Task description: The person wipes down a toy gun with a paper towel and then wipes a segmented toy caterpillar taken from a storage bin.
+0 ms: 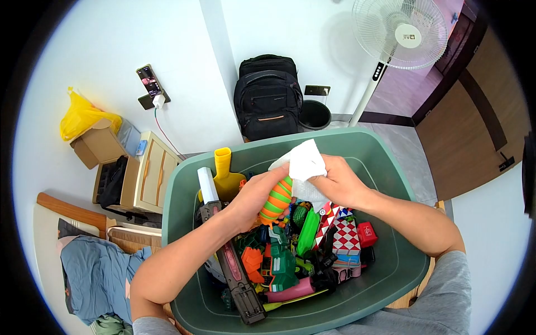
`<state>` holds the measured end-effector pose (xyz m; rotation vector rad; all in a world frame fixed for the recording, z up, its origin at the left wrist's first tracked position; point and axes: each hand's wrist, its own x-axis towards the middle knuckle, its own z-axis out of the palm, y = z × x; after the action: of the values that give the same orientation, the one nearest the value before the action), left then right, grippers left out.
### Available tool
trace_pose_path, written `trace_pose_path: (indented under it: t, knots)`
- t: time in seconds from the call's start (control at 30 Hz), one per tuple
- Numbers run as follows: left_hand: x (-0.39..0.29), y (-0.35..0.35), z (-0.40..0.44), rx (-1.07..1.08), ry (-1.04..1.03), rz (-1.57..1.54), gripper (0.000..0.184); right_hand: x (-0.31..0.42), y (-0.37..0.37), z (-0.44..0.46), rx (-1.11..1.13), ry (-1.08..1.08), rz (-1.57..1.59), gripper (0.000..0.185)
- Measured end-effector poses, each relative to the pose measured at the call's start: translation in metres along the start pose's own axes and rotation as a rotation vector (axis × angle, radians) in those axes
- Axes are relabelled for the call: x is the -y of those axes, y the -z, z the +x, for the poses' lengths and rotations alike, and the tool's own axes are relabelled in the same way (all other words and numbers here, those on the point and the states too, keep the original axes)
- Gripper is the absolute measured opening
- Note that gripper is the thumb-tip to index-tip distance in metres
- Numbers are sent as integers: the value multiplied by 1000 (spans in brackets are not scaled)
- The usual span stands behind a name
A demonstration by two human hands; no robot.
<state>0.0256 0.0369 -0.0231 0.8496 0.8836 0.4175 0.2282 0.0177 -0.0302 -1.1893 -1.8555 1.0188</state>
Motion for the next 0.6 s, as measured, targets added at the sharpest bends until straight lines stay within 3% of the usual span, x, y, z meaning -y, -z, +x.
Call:
trace_pose_path:
  t: [0.2,0.47,0.6]
  knots:
    - [1,1,1,13,4,35,48,-12,-4,1,-54,-30,90,22]
    - [7,2,4,36,-20,152,44,-11,0,5,-143,-302,307,27]
    - [8,1,4,78,-26,184,43,-12,0,7,-198,-292,460,31]
